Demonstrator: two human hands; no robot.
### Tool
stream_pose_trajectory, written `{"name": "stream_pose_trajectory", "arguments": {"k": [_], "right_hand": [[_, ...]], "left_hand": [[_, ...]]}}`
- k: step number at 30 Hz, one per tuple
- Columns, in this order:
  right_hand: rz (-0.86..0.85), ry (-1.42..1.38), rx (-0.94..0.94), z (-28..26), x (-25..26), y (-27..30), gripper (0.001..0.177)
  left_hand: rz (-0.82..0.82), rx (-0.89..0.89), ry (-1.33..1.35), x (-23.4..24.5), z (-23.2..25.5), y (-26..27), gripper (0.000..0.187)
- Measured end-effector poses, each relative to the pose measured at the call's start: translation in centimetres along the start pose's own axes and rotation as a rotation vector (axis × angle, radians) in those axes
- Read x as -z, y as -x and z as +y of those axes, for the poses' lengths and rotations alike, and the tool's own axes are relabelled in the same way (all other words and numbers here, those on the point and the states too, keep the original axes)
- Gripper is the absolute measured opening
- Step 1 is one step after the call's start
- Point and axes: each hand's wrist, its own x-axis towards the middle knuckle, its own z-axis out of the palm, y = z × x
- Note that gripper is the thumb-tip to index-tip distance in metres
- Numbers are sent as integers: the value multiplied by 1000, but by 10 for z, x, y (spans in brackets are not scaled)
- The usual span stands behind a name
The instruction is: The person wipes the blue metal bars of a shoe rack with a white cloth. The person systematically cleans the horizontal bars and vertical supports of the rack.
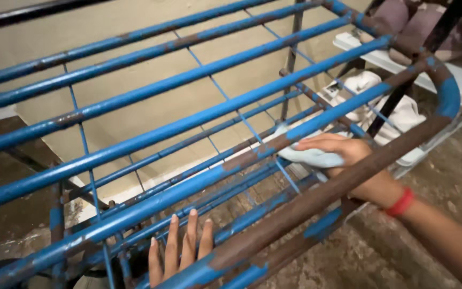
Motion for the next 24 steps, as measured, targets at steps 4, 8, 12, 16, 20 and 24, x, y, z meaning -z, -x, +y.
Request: {"name": "stream_pose_trajectory", "arguments": {"k": [4,8,12,16,20,24], "right_hand": [[39,235,22,12,68,20,54],[12,571,-6,23,85,46,66],[29,555,14,38,97,63,56],[117,435,90,29,83,65,43],[73,283,81,14,49,76,52],[-24,86,142,3,47,79,52]], "left_hand": [[5,-117,-174,-26,4,12,43],[-621,-35,-252,-22,14,2,75],[-731,-57,5,34,36,-24,99],[-710,76,182,88,66,-46,123],[-640,99,261,118,92,-71,118],[-694,199,294,141,108,-93,109]]}}
